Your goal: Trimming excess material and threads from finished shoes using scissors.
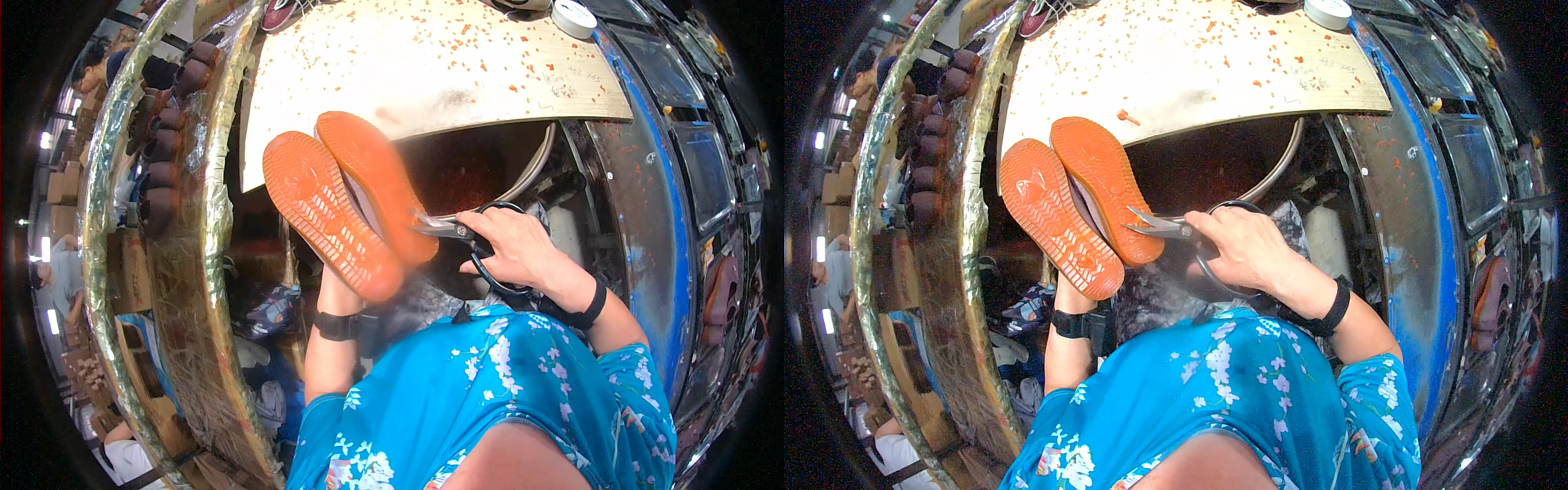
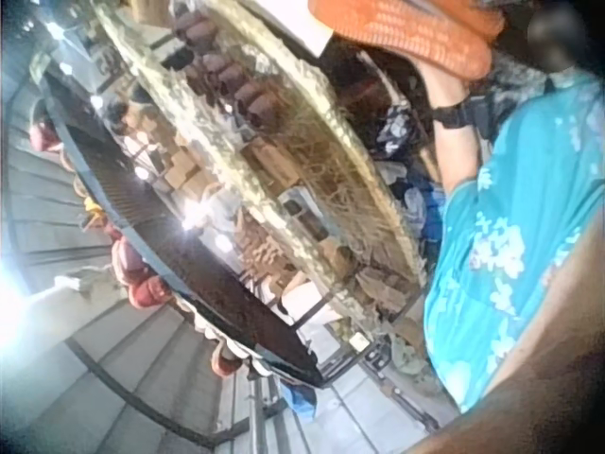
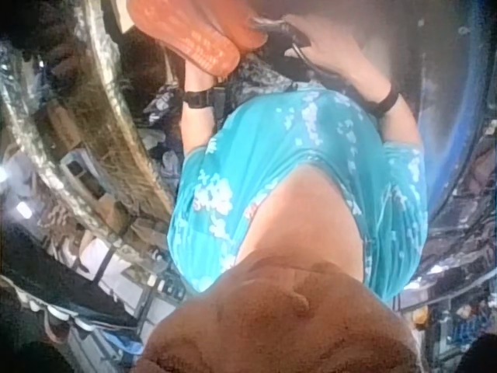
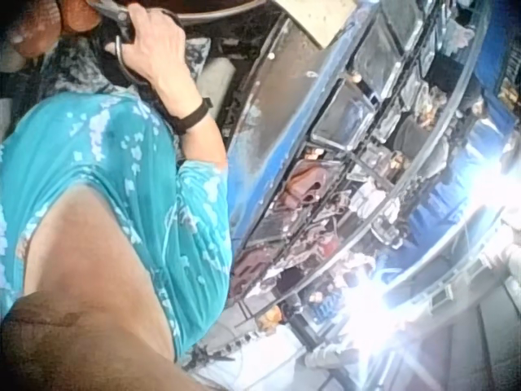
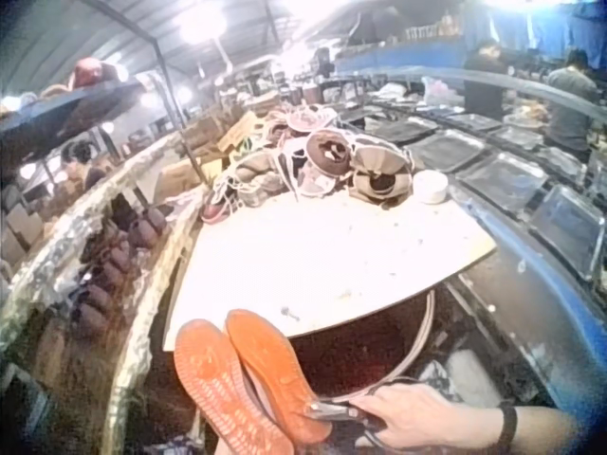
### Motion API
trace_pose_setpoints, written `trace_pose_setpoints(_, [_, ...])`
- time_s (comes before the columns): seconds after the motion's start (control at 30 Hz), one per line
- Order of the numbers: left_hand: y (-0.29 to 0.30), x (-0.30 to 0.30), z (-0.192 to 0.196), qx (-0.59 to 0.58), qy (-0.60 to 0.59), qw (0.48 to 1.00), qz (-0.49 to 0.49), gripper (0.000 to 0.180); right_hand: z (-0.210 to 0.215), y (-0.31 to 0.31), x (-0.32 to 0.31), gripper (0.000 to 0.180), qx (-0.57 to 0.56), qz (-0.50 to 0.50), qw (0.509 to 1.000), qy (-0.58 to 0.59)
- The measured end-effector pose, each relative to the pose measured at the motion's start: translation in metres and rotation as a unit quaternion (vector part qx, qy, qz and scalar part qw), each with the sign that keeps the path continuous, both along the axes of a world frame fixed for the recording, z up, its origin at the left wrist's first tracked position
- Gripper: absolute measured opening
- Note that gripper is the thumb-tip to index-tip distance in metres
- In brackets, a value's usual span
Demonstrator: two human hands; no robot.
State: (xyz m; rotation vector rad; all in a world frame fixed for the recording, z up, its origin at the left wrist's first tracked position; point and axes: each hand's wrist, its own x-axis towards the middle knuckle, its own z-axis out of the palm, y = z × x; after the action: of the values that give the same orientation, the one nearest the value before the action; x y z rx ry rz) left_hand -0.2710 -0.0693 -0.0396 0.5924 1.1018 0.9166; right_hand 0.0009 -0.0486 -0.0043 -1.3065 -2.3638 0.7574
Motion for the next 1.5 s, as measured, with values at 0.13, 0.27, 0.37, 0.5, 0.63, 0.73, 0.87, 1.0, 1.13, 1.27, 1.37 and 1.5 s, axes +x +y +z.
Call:
trace_pose_setpoints(0.13, [-0.011,0.005,-0.006,-0.018,-0.038,0.999,0.028,0.025,-0.013,-0.002,-0.004,0.050,0.015,0.007,1.000,-0.004])
trace_pose_setpoints(0.27, [-0.005,0.007,-0.005,-0.033,-0.074,0.995,0.063,0.026,-0.028,-0.004,-0.002,0.047,0.019,0.004,1.000,0.013])
trace_pose_setpoints(0.37, [0.002,0.010,-0.008,-0.042,-0.099,0.990,0.087,0.027,-0.033,-0.005,0.003,0.049,-0.036,0.004,0.997,0.062])
trace_pose_setpoints(0.5, [0.001,0.009,-0.009,-0.056,-0.129,0.984,0.112,0.028,-0.006,0.002,-0.002,0.058,-0.033,0.050,0.997,0.046])
trace_pose_setpoints(0.63, [0.033,0.023,-0.004,-0.052,-0.144,0.976,0.152,0.029,0.014,0.007,-0.023,0.054,-0.007,0.101,0.995,0.006])
trace_pose_setpoints(0.73, [0.047,0.046,-0.018,-0.020,-0.162,0.973,0.163,0.030,-0.005,0.007,-0.006,0.052,-0.043,0.083,0.996,0.000])
trace_pose_setpoints(0.87, [0.066,0.030,0.004,0.042,-0.096,0.982,0.159,0.030,-0.026,-0.002,0.002,0.046,-0.184,0.072,0.973,0.117])
trace_pose_setpoints(1.0, [0.057,0.013,0.009,0.061,0.131,0.982,0.122,0.022,-0.034,-0.004,0.013,0.053,-0.206,-0.031,0.961,0.185])
trace_pose_setpoints(1.13, [0.074,0.016,0.012,0.310,0.551,0.773,0.047,0.019,-0.049,0.005,0.037,0.051,-0.155,-0.158,0.961,0.165])
trace_pose_setpoints(1.27, [0.077,0.010,-0.011,0.304,0.648,0.696,-0.053,0.030,-0.031,0.018,0.028,0.048,-0.102,-0.176,0.971,0.127])
trace_pose_setpoints(1.37, [0.064,0.018,0.034,0.226,0.631,0.730,-0.131,0.040,-0.032,0.025,0.035,0.047,-0.071,-0.213,0.974,0.043])
trace_pose_setpoints(1.5, [0.043,-0.001,0.054,0.288,0.580,0.719,-0.252,0.053,-0.046,0.046,0.037,0.053,0.016,-0.189,0.982,0.025])
